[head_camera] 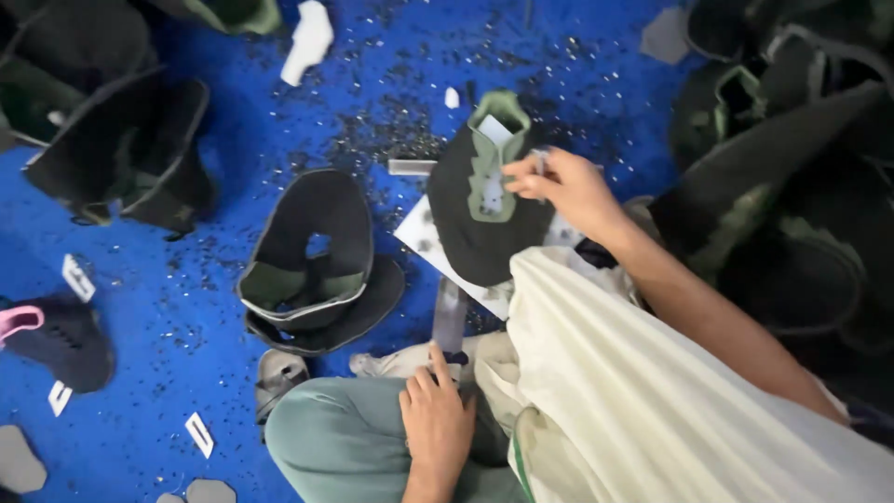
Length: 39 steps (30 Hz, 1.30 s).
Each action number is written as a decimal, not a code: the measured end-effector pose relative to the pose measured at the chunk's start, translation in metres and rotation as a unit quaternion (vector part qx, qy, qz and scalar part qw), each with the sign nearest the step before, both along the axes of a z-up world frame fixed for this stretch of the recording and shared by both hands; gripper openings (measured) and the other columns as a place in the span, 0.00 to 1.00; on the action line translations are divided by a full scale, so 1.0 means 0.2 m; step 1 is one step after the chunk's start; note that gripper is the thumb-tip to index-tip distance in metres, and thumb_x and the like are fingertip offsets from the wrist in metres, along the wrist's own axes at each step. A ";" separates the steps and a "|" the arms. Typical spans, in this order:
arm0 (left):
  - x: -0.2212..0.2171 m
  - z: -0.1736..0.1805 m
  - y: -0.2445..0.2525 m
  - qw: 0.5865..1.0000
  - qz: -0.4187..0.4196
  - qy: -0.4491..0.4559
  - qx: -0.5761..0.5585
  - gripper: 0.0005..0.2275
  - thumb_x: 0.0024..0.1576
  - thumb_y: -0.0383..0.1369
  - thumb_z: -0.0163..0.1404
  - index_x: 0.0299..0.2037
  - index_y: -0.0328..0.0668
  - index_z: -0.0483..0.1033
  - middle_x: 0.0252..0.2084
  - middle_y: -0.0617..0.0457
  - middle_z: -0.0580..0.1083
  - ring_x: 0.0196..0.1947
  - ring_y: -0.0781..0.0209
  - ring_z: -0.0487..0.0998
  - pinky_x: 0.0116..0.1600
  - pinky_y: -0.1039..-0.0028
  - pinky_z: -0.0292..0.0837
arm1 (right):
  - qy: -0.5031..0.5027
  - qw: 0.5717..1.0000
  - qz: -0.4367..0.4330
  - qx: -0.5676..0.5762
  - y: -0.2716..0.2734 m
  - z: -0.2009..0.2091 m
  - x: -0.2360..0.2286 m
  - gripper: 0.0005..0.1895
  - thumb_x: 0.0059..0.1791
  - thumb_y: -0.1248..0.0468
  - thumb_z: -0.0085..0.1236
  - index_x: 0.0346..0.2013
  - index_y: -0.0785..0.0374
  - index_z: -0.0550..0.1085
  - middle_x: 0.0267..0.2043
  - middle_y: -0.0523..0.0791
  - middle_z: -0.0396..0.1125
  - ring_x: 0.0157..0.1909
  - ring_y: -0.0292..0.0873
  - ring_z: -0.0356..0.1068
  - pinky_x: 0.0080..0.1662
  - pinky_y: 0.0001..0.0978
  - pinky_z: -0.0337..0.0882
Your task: Punching eyelet holes into shoe uppers using a manual punch and hammer.
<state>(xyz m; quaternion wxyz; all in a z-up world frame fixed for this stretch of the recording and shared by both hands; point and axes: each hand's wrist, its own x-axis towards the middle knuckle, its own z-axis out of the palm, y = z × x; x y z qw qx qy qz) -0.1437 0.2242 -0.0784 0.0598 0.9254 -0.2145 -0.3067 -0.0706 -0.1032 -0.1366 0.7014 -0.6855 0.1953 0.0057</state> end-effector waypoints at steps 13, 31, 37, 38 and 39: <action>0.01 0.22 0.10 0.955 0.216 0.059 -0.194 0.40 0.38 0.31 0.63 0.66 0.39 0.63 0.48 0.41 0.78 0.43 0.45 0.83 0.47 0.64 0.77 | -0.079 0.994 0.073 0.015 0.12 -0.30 0.09 0.03 0.54 0.76 0.48 0.38 0.70 0.70 0.50 0.52 0.75 0.53 0.43 0.78 0.51 0.32 0.76; 0.19 0.04 -0.23 0.928 0.215 -0.009 -0.303 0.19 0.37 0.32 0.63 0.39 0.36 0.73 0.28 0.48 0.77 0.29 0.54 0.81 0.36 0.63 0.77 | -0.125 0.988 0.043 -0.077 0.11 -0.44 0.03 0.08 0.57 0.70 0.48 0.44 0.72 0.75 0.48 0.55 0.76 0.53 0.48 0.77 0.55 0.37 0.75; 0.25 0.53 -0.24 0.793 0.143 -0.170 -0.568 0.25 0.45 0.27 0.61 0.44 0.33 0.55 0.29 0.48 0.70 0.26 0.56 0.71 0.35 0.69 0.68 | -0.025 0.978 -0.040 0.202 0.07 -0.27 0.14 0.09 0.59 0.65 0.41 0.42 0.66 0.69 0.51 0.55 0.74 0.50 0.49 0.77 0.52 0.36 0.78; 0.26 0.61 -0.22 0.792 0.142 -0.170 -0.569 0.25 0.45 0.27 0.61 0.44 0.33 0.55 0.29 0.48 0.70 0.26 0.56 0.71 0.35 0.69 0.68 | -0.026 0.978 -0.040 0.201 0.07 -0.30 0.15 0.09 0.59 0.65 0.41 0.42 0.66 0.69 0.51 0.55 0.74 0.50 0.49 0.77 0.52 0.36 0.78; 0.26 0.68 -0.21 0.776 0.133 -0.122 -0.605 0.22 0.45 0.27 0.60 0.44 0.38 0.57 0.29 0.49 0.71 0.26 0.57 0.73 0.35 0.68 0.70 | -0.039 0.985 -0.015 0.168 0.06 -0.33 0.16 0.08 0.59 0.66 0.42 0.42 0.67 0.69 0.52 0.55 0.74 0.52 0.49 0.77 0.52 0.36 0.78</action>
